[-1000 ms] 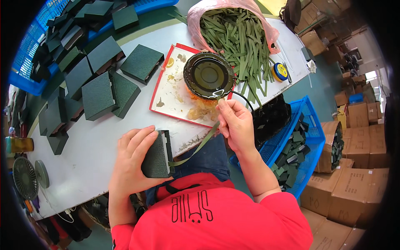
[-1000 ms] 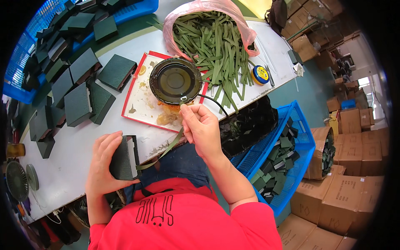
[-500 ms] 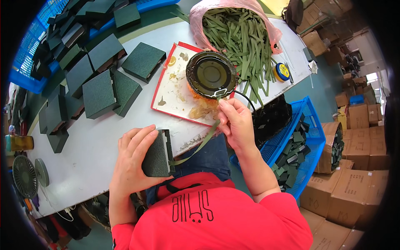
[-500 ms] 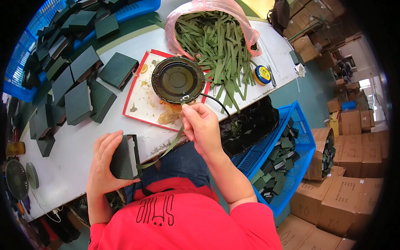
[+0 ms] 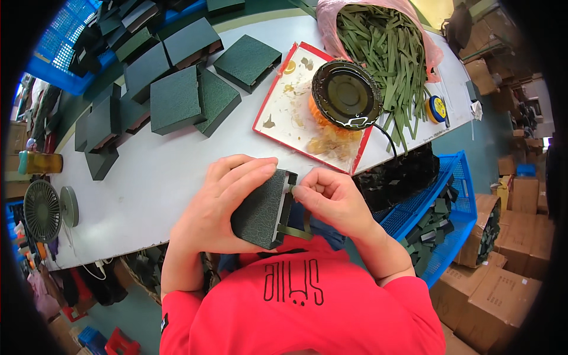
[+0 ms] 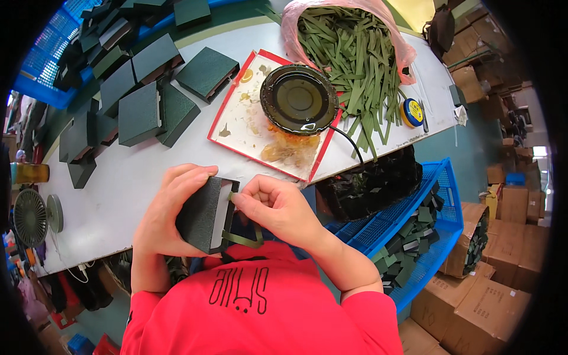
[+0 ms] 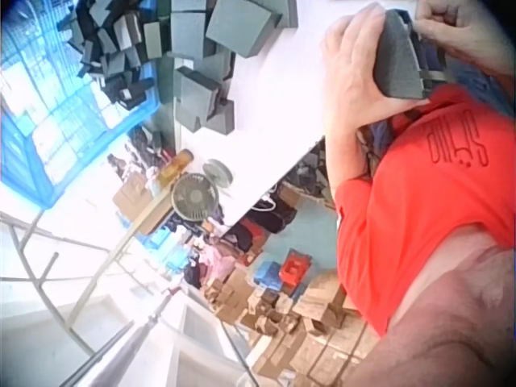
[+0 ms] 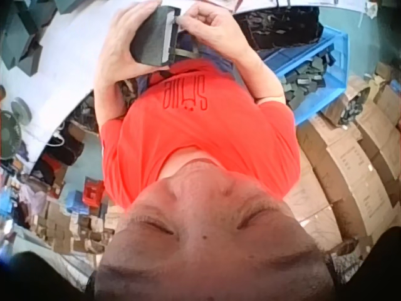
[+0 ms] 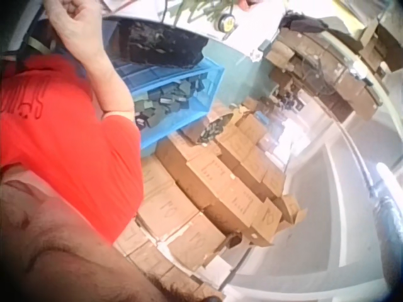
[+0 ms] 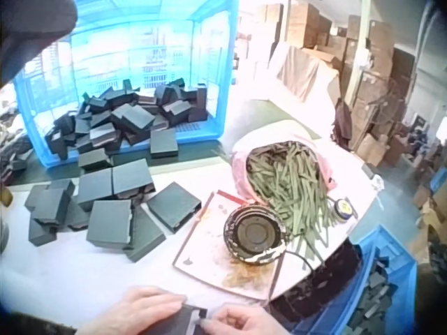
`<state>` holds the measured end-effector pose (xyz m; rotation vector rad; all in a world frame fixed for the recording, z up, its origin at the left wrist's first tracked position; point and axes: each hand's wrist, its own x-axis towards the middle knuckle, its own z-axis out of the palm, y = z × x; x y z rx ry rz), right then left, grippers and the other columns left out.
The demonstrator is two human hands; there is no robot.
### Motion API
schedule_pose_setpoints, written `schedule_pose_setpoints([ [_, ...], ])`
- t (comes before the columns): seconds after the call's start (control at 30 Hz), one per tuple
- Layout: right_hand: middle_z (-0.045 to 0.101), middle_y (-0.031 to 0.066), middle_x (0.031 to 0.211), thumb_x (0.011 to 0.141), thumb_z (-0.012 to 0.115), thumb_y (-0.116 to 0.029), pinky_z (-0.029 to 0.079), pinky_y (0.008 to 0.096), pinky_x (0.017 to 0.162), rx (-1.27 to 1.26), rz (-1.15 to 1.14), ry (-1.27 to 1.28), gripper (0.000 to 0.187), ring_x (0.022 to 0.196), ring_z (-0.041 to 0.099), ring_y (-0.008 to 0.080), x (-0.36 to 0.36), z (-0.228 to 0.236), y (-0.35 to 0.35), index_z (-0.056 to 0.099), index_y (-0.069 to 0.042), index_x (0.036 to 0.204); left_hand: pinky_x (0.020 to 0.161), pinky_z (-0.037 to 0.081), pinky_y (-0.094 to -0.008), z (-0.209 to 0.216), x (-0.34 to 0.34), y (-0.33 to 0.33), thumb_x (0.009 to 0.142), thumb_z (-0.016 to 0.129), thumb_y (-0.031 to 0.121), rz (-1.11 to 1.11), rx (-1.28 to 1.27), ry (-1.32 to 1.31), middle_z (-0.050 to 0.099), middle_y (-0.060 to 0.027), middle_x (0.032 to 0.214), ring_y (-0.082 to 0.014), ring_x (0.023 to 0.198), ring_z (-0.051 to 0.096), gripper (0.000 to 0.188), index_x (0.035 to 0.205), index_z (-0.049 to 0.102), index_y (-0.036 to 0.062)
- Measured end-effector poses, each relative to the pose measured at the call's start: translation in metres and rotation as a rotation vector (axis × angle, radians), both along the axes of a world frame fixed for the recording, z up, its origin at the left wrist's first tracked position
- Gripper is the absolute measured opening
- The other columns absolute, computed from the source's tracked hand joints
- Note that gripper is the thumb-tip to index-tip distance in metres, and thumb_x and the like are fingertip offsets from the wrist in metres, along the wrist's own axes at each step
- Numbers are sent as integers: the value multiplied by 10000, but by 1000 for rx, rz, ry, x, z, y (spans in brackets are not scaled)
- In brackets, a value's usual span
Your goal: The person sits at a workbench and repeatedly wraps green rectangular sponges with green fabric strips. They pick up a sponge, wrap the strip around it, and place the finished item into a blue basket. The workspace includes a pile of unwrapped sponges, a container of liquid, and a bag of fabric strips.
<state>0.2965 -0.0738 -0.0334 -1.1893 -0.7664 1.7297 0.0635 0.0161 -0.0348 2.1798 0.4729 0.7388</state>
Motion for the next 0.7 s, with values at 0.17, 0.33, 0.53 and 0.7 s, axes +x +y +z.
schedule_pose_setpoints([
  [0.17, 646, -27, 785, 1005, 672, -169, 430, 192, 602, -3, 52, -51, 166, 689, 569, 13, -1, 0, 5, 618, -23, 949, 1045, 416, -471, -1, 0, -1, 524, 927, 244, -3, -15, -24, 586, -122, 1422, -358, 1225, 539, 998, 1422, 532, 59],
  [0.33, 629, -33, 753, 999, 680, -184, 415, 198, 585, -4, 70, -78, 191, 666, 546, 10, 0, 1, 6, 611, -24, 922, 1028, 422, -471, 4, 1, 0, 532, 923, 254, -11, 1, -3, 595, -120, 1410, -355, 1216, 544, 973, 1407, 545, 59],
  [0.53, 602, -32, 712, 984, 654, -145, 401, 222, 561, -11, 179, -171, 204, 637, 516, 19, 4, -6, 9, 588, -17, 840, 997, 406, -474, 6, 2, 0, 575, 900, 277, -63, 111, 79, 599, -94, 1411, -339, 1210, 548, 890, 1382, 571, 97],
  [0.7, 623, -8, 728, 999, 630, -161, 455, 238, 598, 33, 213, -232, 229, 664, 573, 50, 6, -16, 9, 594, -13, 827, 985, 395, -470, 12, 3, 2, 591, 887, 276, -100, 190, 192, 595, -72, 1418, -331, 1210, 549, 859, 1378, 581, 120],
])
